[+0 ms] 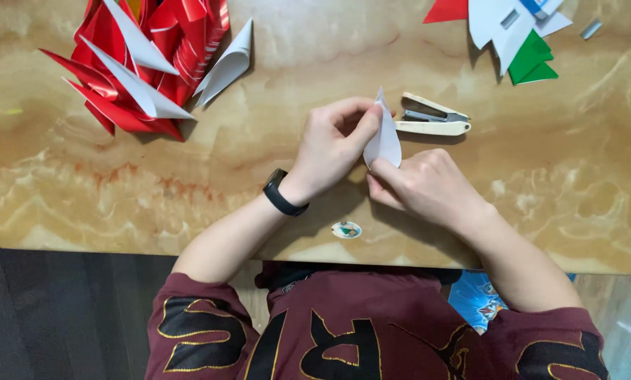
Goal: Folding paper into specific shapes and securing them with a stapler.
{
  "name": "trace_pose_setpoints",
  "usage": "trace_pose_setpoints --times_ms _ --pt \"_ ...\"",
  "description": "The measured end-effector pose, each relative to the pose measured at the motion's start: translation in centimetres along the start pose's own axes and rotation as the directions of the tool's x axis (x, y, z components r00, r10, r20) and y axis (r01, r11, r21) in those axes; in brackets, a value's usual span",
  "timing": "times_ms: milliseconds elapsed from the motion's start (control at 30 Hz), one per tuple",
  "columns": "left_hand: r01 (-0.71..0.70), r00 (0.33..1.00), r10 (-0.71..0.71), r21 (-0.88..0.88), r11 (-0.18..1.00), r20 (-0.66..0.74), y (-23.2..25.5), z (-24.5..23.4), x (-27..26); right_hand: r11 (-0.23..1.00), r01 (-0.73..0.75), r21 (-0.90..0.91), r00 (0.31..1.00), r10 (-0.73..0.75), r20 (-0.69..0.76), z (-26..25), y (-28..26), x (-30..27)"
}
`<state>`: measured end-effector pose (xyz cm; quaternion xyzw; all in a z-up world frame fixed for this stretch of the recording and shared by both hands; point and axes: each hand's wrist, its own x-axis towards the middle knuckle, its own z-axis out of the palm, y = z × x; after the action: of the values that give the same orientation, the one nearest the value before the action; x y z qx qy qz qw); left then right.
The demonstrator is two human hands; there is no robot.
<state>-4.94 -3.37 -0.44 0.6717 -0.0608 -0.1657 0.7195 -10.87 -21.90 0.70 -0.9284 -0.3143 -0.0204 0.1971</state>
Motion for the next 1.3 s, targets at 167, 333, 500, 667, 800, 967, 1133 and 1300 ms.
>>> trace_pose_setpoints --times_ms 167,333,500,667,800,967,1133,1300 --pt "0.027 0.994 -0.025 0.02 0.999 -0.106 0.7 -0.2 -0.1 0.999 0.028 -0.045 0.999 -0.029 -0.035 -0.1 -0.2 0.2" --pt "0.037 0.988 -0.031 0.033 0.999 -0.153 1.5 -0.6 0.2 0.999 0.031 -0.039 0.996 -0.034 -0.082 -0.5 0.0 0.3" --pt "-0.03 0.971 -0.01 -0.165 0.986 -0.239 -0.1 -0.7 1.5 0.999 0.022 -0.03 0.999 -0.022 0.024 -1.4 0.3 -0.4" --pt "-0.202 0.979 0.186 -0.267 0.942 -0.083 -0.7 -4.2 3.6 0.997 -0.079 -0.022 0.995 0.08 0.056 -1.9 -1.0 -0.5" --pt "-0.138 0.947 0.131 0.003 0.99 0.294 -0.4 -1.9 1.3 0.976 -0.149 -0.156 0.988 0.141 -0.061 -1.7 -0.7 -1.0" --pt "-0.137 0.968 0.148 -0.069 0.988 0.202 1.3 -2.9 1.6 0.976 -0.116 -0.185 0.991 0.125 0.037 -1.4 -1.1 0.0" --pt "-0.062 0.991 0.094 -0.294 0.954 0.095 1.5 -4.4 2.9 0.96 -0.136 -0.243 0.986 0.155 0.061 -1.9 -0.6 -0.9" --pt "-0.19 0.887 0.2 -0.066 0.98 0.416 -3.4 -2.2 2.0 0.921 -0.339 -0.191 0.934 0.306 -0.184 -0.8 1.6 -3.0"
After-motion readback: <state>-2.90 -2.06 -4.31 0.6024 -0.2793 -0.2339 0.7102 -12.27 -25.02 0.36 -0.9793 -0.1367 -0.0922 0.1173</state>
